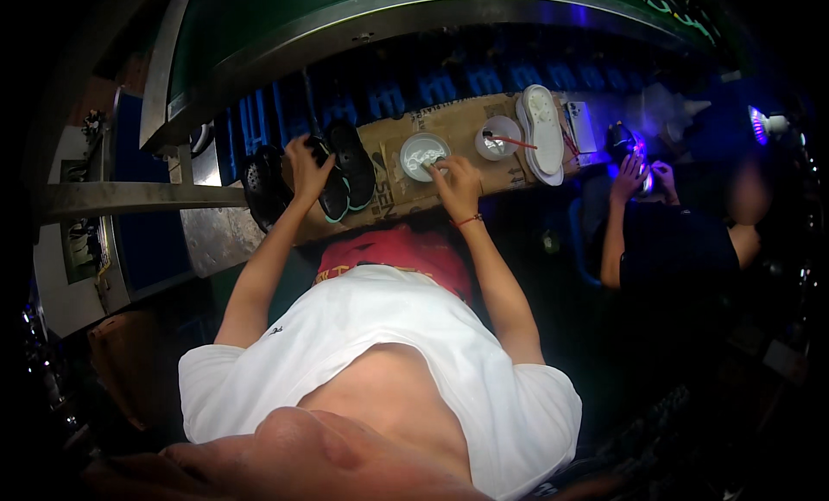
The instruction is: The person applies a light-colored substance to the soles of shoes using a small brush. They pick up each shoe, paint the sole, and place it on a conveyor belt.
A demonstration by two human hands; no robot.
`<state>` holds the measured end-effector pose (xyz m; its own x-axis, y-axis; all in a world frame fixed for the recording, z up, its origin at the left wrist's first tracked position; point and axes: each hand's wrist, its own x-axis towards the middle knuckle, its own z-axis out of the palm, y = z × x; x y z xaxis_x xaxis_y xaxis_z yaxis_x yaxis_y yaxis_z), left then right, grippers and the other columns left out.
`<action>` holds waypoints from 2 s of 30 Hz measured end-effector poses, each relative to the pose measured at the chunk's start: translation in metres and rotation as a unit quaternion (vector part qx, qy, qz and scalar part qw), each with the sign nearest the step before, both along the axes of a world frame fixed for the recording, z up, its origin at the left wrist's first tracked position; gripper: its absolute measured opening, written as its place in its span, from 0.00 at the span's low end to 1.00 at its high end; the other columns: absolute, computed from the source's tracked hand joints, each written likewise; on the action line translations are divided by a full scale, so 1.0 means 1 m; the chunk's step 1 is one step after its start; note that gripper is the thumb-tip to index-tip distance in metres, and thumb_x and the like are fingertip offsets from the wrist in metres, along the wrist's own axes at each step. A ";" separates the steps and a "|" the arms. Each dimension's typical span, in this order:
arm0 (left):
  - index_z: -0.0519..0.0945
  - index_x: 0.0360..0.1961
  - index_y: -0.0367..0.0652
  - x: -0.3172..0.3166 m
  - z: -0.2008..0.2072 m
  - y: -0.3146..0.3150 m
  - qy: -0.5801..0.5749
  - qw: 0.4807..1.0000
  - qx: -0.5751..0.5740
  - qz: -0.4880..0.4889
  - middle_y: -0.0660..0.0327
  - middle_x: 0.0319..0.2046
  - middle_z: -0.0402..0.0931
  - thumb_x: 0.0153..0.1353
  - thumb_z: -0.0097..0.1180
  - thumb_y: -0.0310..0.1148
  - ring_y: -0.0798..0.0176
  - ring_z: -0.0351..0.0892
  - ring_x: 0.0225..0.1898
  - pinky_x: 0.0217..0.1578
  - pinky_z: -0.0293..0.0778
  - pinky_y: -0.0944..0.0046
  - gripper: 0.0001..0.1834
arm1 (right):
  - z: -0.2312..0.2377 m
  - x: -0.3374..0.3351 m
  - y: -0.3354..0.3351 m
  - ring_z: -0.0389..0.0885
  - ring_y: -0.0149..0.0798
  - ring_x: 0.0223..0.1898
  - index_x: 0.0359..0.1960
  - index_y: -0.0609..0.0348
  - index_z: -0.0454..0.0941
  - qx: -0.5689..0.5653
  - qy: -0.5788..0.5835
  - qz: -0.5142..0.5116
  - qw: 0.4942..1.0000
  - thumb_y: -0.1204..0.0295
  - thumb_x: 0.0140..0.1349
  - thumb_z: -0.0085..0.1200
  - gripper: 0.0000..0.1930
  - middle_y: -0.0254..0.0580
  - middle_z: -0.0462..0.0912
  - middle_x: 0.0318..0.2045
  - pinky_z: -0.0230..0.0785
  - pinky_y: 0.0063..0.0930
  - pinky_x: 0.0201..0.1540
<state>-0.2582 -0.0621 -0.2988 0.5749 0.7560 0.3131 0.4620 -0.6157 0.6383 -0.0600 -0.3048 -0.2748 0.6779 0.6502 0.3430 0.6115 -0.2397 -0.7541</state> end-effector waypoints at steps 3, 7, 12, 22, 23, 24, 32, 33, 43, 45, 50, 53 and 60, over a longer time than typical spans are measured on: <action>0.61 0.50 0.34 -0.076 -0.096 0.003 0.164 0.978 -0.101 0.082 0.45 0.49 0.63 0.43 0.72 0.32 0.55 0.73 0.43 0.42 0.76 0.60 0.37 | -0.015 0.005 0.015 0.77 0.40 0.32 0.28 0.55 0.81 -0.050 -0.065 0.030 0.996 0.68 0.53 0.62 0.06 0.39 0.80 0.33 0.62 0.33 0.36; 0.61 0.49 0.34 -0.090 -0.118 -0.012 0.071 0.886 -0.445 0.114 0.51 0.39 0.72 0.45 0.71 0.28 0.58 0.77 0.39 0.38 0.77 0.60 0.35 | -0.037 0.013 0.029 0.77 0.41 0.37 0.25 0.51 0.79 -0.103 -0.074 0.052 0.991 0.67 0.50 0.62 0.05 0.34 0.79 0.33 0.60 0.37 0.40; 0.66 0.51 0.36 -0.102 -0.088 -0.008 -0.086 0.766 -0.636 0.040 0.58 0.39 0.75 0.53 0.63 0.25 0.61 0.76 0.41 0.42 0.74 0.62 0.25 | -0.052 0.016 0.034 0.77 0.42 0.36 0.26 0.52 0.80 -0.106 -0.104 0.074 0.986 0.66 0.52 0.62 0.06 0.34 0.80 0.32 0.59 0.37 0.39; 0.73 0.49 0.33 -0.075 0.028 -0.024 -0.101 0.842 -0.528 -0.051 0.59 0.44 0.76 0.49 0.64 0.22 0.64 0.77 0.44 0.47 0.73 0.65 0.24 | -0.035 0.012 0.038 0.77 0.42 0.36 0.26 0.53 0.81 -0.089 -0.116 0.077 0.986 0.67 0.52 0.62 0.05 0.35 0.80 0.33 0.60 0.36 0.41; 0.74 0.46 0.33 -0.065 0.037 -0.028 -0.134 0.857 -0.496 -0.036 0.59 0.42 0.77 0.49 0.65 0.23 0.63 0.77 0.42 0.45 0.73 0.65 0.22 | -0.031 0.011 0.038 0.77 0.42 0.36 0.26 0.53 0.81 -0.083 -0.109 0.070 0.988 0.67 0.52 0.62 0.05 0.35 0.80 0.33 0.60 0.36 0.41; 0.76 0.44 0.32 -0.050 0.046 -0.037 -0.166 0.870 -0.463 -0.021 0.59 0.41 0.78 0.49 0.65 0.24 0.63 0.78 0.41 0.44 0.74 0.65 0.20 | -0.028 0.011 0.037 0.76 0.42 0.36 0.26 0.53 0.81 -0.075 -0.103 0.063 0.990 0.67 0.52 0.62 0.05 0.35 0.80 0.33 0.60 0.36 0.42; 0.78 0.41 0.31 0.002 0.053 -0.042 -0.126 0.948 -0.292 -0.023 0.52 0.38 0.81 0.51 0.64 0.31 0.59 0.81 0.38 0.40 0.74 0.63 0.17 | 0.026 0.008 0.028 0.75 0.38 0.25 0.29 0.59 0.82 0.019 0.041 0.069 0.997 0.73 0.51 0.63 0.06 0.43 0.81 0.36 0.65 0.29 0.27; 0.78 0.41 0.31 0.007 0.061 -0.046 -0.143 0.945 -0.293 -0.032 0.51 0.39 0.81 0.51 0.64 0.30 0.58 0.81 0.38 0.40 0.74 0.63 0.17 | 0.047 0.000 0.027 0.74 0.37 0.24 0.30 0.60 0.82 0.030 0.069 0.062 0.995 0.73 0.50 0.63 0.06 0.43 0.81 0.36 0.64 0.27 0.26; 0.80 0.36 0.34 0.036 0.097 -0.072 -0.209 0.964 -0.161 -0.036 0.55 0.33 0.81 0.52 0.62 0.28 0.56 0.81 0.36 0.41 0.74 0.61 0.11 | 0.088 -0.036 0.037 0.73 0.36 0.28 0.29 0.58 0.83 0.067 -0.036 0.132 0.988 0.72 0.49 0.65 0.06 0.39 0.81 0.33 0.65 0.28 0.32; 0.80 0.36 0.34 0.035 0.098 -0.073 -0.207 0.965 -0.155 -0.038 0.55 0.33 0.81 0.52 0.62 0.29 0.56 0.81 0.36 0.41 0.74 0.62 0.11 | 0.087 -0.035 0.037 0.73 0.36 0.27 0.29 0.59 0.83 0.058 -0.010 0.105 0.993 0.72 0.49 0.65 0.06 0.39 0.81 0.33 0.64 0.27 0.31; 0.80 0.37 0.34 0.036 0.098 -0.073 -0.209 0.967 -0.144 -0.037 0.55 0.34 0.82 0.53 0.61 0.30 0.56 0.81 0.36 0.40 0.74 0.62 0.12 | 0.088 -0.038 0.040 0.72 0.34 0.26 0.28 0.59 0.83 0.073 0.024 0.101 0.992 0.72 0.49 0.65 0.06 0.37 0.81 0.31 0.62 0.25 0.30; 0.80 0.37 0.34 0.037 0.109 -0.077 -0.198 0.970 -0.131 -0.041 0.55 0.34 0.82 0.53 0.61 0.30 0.56 0.81 0.36 0.40 0.74 0.62 0.12 | 0.088 -0.038 0.041 0.73 0.35 0.27 0.28 0.58 0.83 0.078 0.033 0.103 0.991 0.72 0.49 0.65 0.06 0.38 0.81 0.32 0.62 0.26 0.32; 0.81 0.36 0.35 0.036 0.114 -0.080 -0.201 0.967 -0.153 -0.044 0.55 0.33 0.82 0.54 0.60 0.31 0.56 0.82 0.35 0.39 0.74 0.62 0.11 | 0.087 -0.024 0.039 0.76 0.40 0.35 0.29 0.56 0.82 0.039 -0.143 0.064 0.987 0.73 0.48 0.64 0.06 0.38 0.81 0.33 0.61 0.32 0.42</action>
